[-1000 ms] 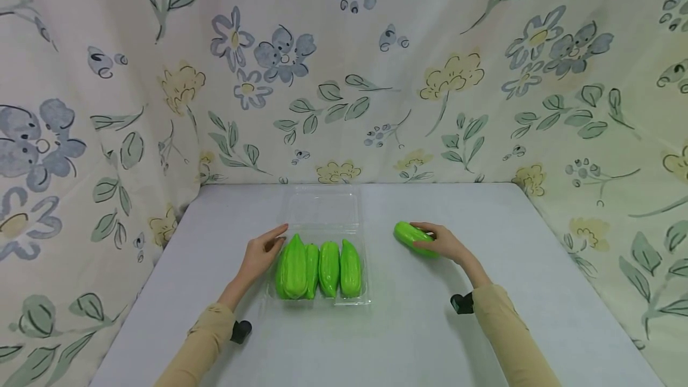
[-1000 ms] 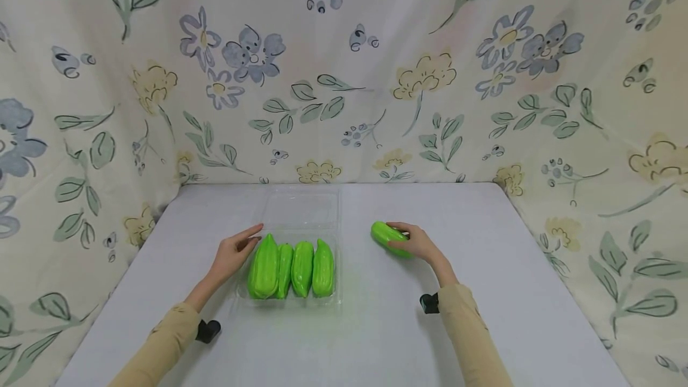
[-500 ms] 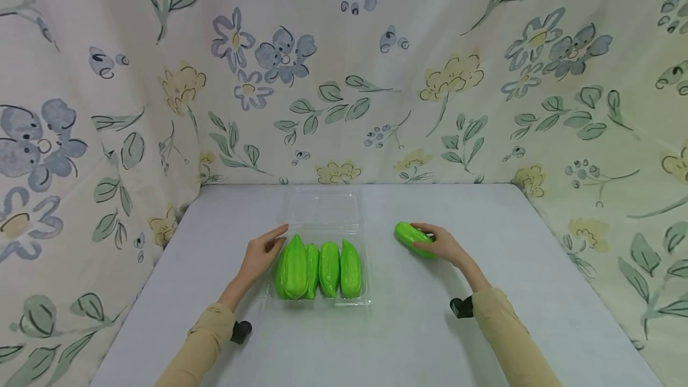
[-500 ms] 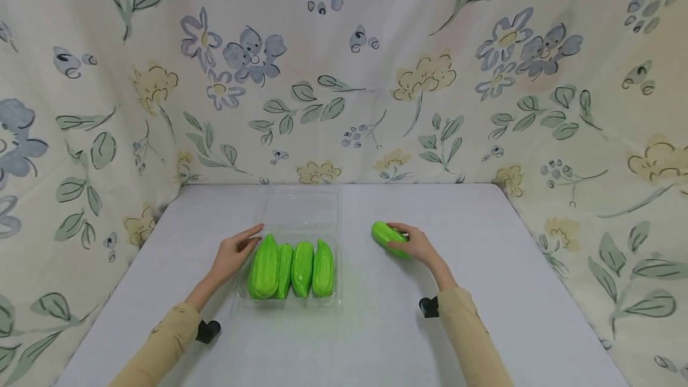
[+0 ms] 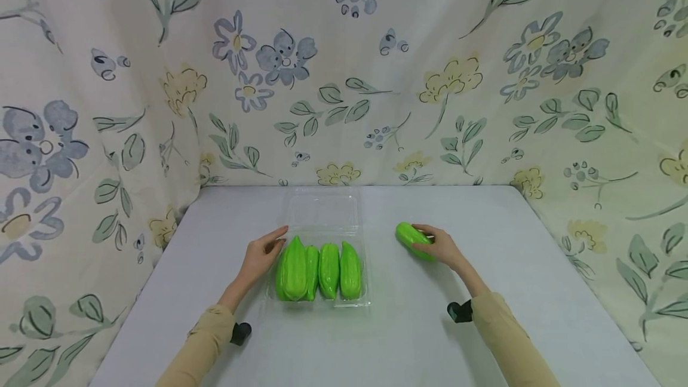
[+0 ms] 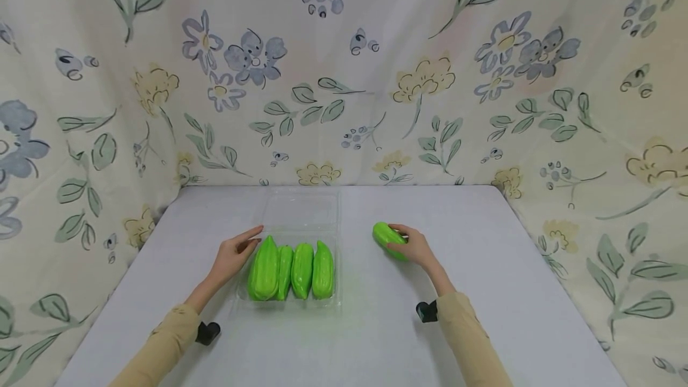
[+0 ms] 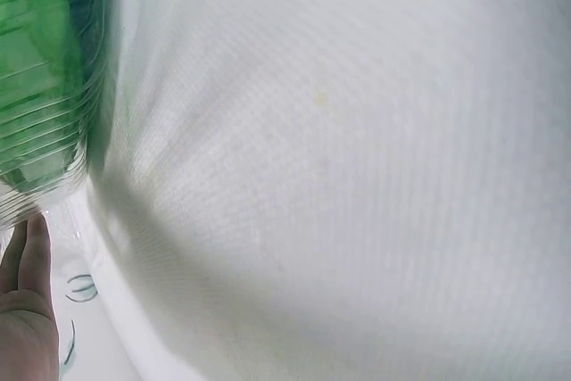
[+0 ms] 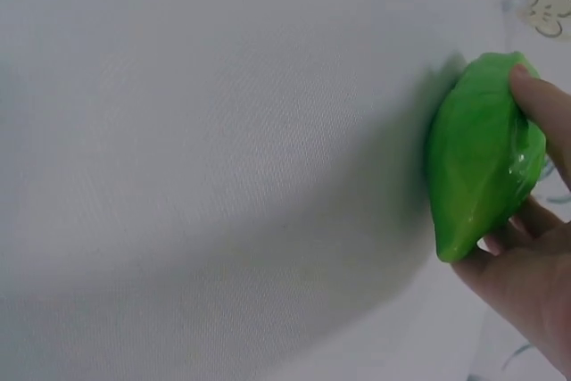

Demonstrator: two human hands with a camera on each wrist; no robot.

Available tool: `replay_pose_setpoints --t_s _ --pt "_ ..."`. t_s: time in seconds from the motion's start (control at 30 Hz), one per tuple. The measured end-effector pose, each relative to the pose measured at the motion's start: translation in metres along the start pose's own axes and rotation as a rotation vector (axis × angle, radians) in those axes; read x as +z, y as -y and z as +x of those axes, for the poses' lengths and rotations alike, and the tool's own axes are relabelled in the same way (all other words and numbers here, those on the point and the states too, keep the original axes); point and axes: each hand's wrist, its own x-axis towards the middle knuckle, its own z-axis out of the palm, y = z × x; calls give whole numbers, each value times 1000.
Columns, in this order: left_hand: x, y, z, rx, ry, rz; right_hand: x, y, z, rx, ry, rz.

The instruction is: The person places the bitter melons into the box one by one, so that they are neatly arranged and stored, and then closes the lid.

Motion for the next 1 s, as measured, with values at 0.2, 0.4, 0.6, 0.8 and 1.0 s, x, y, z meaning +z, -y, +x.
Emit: replay_pose_setpoints --t_s 0.2,0.4,0.6,0.8,1.0 --pt "1 2 -1 -7 0 -6 -1 2 -2 39 -25 38" --pt "1 4 0 -7 -1 -15 -2 6 -4 39 -55 45" --pt "1 3 0 -13 1 -4 -1 7 -5 83 -91 52" --pt "1 2 -1 -13 2 -4 2 15 -9 123 -143 66" --pt "0 -7 -1 -2 -4 -6 3 24 -14 162 -182 72"
